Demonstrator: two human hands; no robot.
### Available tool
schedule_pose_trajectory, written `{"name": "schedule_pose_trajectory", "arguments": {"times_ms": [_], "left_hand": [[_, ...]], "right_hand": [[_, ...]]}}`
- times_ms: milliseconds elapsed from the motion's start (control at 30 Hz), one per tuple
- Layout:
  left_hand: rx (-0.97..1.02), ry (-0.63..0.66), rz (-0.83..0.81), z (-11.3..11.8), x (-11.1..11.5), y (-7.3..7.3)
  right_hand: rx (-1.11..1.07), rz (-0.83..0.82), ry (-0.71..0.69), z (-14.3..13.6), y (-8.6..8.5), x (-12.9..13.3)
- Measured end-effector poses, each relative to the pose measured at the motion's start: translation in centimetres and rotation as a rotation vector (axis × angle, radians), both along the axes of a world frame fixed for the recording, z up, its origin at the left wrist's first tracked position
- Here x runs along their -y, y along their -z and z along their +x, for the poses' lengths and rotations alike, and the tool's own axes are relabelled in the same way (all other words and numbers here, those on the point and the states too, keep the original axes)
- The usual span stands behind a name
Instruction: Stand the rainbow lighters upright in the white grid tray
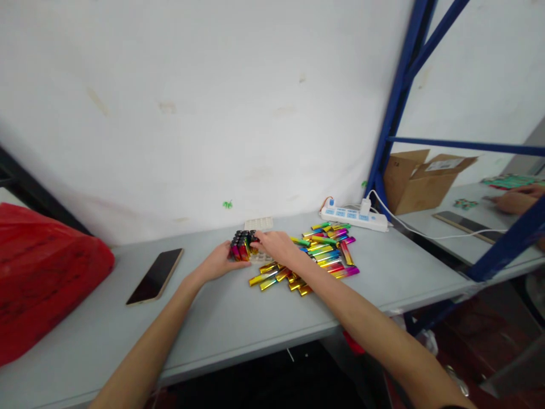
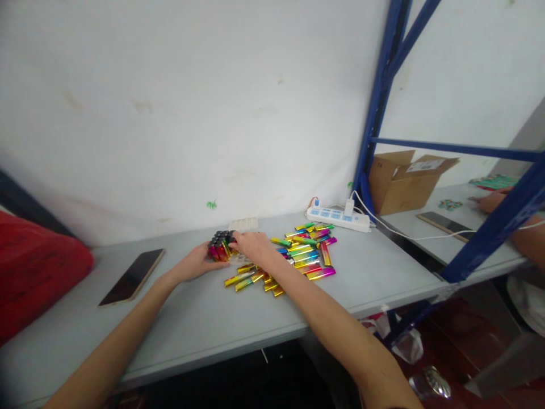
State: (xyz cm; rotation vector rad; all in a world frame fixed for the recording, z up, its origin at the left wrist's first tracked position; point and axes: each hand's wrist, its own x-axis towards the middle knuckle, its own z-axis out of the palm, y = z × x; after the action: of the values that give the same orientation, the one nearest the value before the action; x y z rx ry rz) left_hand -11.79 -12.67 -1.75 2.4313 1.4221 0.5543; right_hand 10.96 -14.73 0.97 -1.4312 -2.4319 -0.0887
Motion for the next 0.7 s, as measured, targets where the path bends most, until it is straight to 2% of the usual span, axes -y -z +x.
{"name": "schedule_pose_trajectory", "arguments": {"times_ms": [100,200,333,400,500,600,700], "left_hand": [[0.016,0.010,-0.002,0.0,0.0,0.0],[0.013,-0.006,0.001,0.0,0.0,-0.1],[0.023,-0.014,-0.020,0.1,0.1,-0.2],[0.041,-0.030,-0.037,0.2,0.1,-0.2],[0.040,-0.069,-0.047,0.3,0.2,-0.2],[0.029,-0.081,-0.037,0.3,0.3,-0.3],[0.007,-0.057,-0.021,0.4,0.4,-0.3]], "right_hand": [[0.024,-0.018,0.037,-0.6,0.5,-0.3],[0.086,-0.063,-0.005,-0.7,0.8,-0.3],[0.017,-0.034,-0.034,1.0,0.3,-0.4],[0.000,-0.017,0.014,2.7,-0.1,-0.6],[0.052,-0.014,0.190,5.6,-0.3,-0.8],[0.104,-0.130,0.317,8.0,-0.2,-0.7],[0.145,-0.257,0.333,9.0,0.0,-0.7]]}}
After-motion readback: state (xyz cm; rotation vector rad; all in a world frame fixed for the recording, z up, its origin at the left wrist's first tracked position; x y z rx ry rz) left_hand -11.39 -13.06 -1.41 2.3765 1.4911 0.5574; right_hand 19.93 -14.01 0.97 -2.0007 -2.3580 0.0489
